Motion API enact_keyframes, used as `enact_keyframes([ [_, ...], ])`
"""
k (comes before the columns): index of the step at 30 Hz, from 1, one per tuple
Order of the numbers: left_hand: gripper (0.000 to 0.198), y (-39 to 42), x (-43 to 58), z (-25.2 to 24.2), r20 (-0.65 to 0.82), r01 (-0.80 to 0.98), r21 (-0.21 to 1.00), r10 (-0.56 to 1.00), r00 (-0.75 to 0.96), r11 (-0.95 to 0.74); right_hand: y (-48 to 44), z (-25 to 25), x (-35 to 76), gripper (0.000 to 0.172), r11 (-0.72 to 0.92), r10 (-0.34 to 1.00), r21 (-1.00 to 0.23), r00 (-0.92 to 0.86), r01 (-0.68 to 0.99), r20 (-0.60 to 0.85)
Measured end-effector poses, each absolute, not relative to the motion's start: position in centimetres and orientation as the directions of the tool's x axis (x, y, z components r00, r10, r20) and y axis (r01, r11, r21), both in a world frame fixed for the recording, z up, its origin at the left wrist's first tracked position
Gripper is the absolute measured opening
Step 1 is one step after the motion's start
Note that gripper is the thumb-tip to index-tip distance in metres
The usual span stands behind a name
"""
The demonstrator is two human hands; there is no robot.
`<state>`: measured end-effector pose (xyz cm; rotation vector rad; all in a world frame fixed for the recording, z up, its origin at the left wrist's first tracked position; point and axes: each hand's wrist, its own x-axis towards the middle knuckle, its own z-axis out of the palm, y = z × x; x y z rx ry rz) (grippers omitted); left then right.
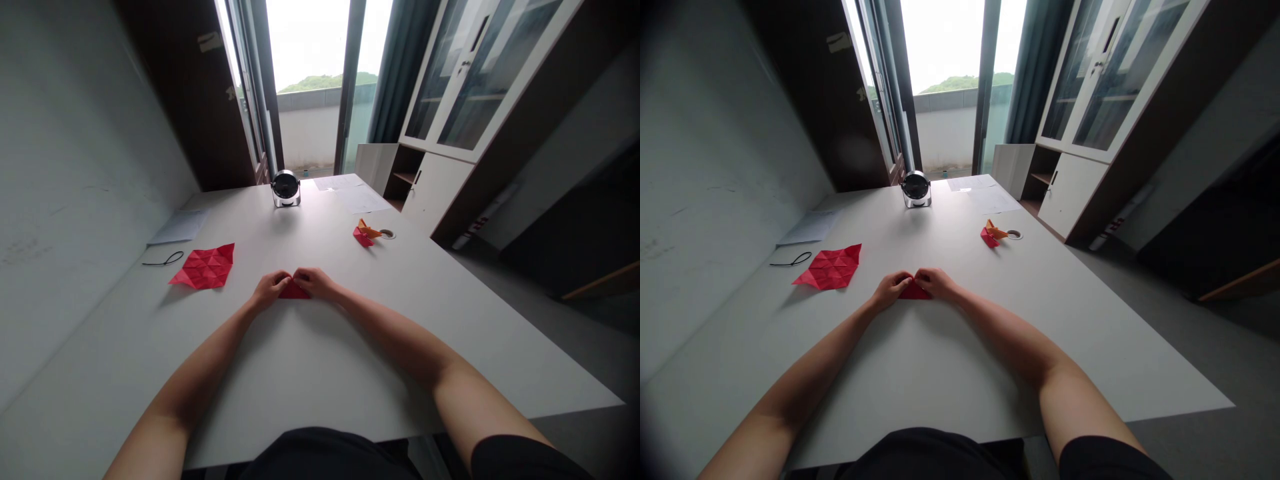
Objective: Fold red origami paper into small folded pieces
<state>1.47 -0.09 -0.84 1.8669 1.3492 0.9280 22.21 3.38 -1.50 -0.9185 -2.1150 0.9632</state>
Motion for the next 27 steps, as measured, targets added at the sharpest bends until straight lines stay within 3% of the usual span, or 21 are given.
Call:
enact_keyframes([
  [27,0.028,-0.23,1.5,-0.59,0.184,0.526,0.801,0.954,0.237,-0.286,3.34,-1.31,22.3,0.017,0.499,0.785,-0.793,-0.569,0.349,0.244],
])
